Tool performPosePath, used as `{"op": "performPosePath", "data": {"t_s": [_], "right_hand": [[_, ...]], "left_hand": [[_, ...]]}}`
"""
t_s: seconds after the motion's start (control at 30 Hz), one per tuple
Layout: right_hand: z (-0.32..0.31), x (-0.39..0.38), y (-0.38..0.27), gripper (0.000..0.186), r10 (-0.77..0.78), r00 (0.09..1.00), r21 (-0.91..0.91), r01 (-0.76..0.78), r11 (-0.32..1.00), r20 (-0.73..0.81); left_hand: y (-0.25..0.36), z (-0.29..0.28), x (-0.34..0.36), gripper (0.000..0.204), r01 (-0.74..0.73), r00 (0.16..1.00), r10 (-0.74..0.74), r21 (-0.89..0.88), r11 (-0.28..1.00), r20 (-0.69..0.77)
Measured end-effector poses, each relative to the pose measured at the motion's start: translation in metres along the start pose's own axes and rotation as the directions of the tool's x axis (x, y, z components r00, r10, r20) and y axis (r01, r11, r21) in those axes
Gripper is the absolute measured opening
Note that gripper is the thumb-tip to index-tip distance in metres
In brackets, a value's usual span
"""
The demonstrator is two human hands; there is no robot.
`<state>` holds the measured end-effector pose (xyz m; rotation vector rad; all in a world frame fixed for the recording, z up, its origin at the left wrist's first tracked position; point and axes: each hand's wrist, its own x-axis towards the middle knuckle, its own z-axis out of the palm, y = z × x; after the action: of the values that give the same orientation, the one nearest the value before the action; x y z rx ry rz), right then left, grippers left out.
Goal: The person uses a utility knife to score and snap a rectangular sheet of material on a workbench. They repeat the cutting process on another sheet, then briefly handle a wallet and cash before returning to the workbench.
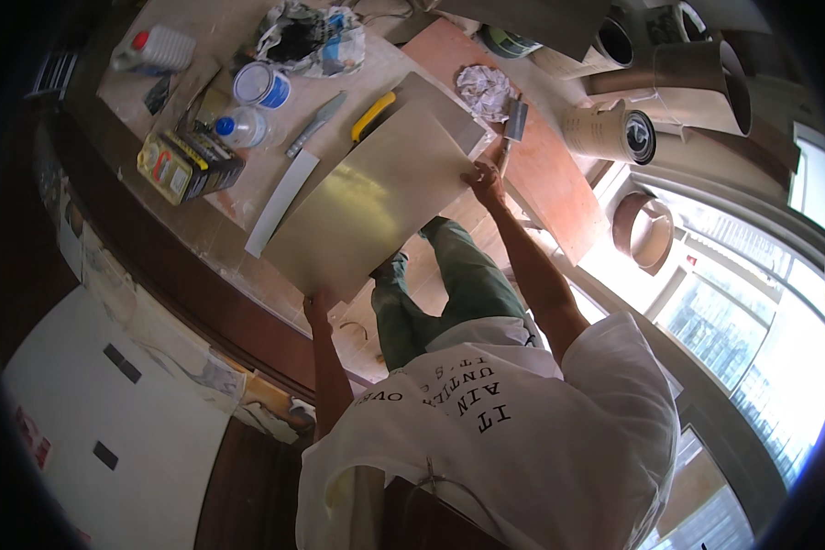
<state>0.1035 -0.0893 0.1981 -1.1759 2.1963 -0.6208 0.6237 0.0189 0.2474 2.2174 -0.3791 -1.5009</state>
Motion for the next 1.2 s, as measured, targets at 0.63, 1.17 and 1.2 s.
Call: {"op": "performPosePath", "data": {"t_s": [0.63, 1.17, 1.2], "right_hand": [[-0.036, 0.031, -0.06, 0.049, -0.107, 0.991, -0.006, 0.108, 0.994, 0.086], [0.002, 0.039, -0.088, 0.053, 0.03, 0.998, 0.03, -0.032, 0.999, 0.052], [-0.001, 0.041, -0.087, 0.053, 0.071, 0.994, 0.031, -0.073, 0.997, 0.079]], "left_hand": [[0.015, -0.029, 0.013, 0.062, 0.299, 0.953, -0.302, 0.155, 0.941, -0.01], [0.032, -0.008, -0.005, 0.079, 0.158, 0.987, -0.156, -0.086, 0.984, 0.031], [0.031, -0.01, -0.009, 0.079, 0.145, 0.989, -0.142, -0.094, 0.985, 0.035]]}}
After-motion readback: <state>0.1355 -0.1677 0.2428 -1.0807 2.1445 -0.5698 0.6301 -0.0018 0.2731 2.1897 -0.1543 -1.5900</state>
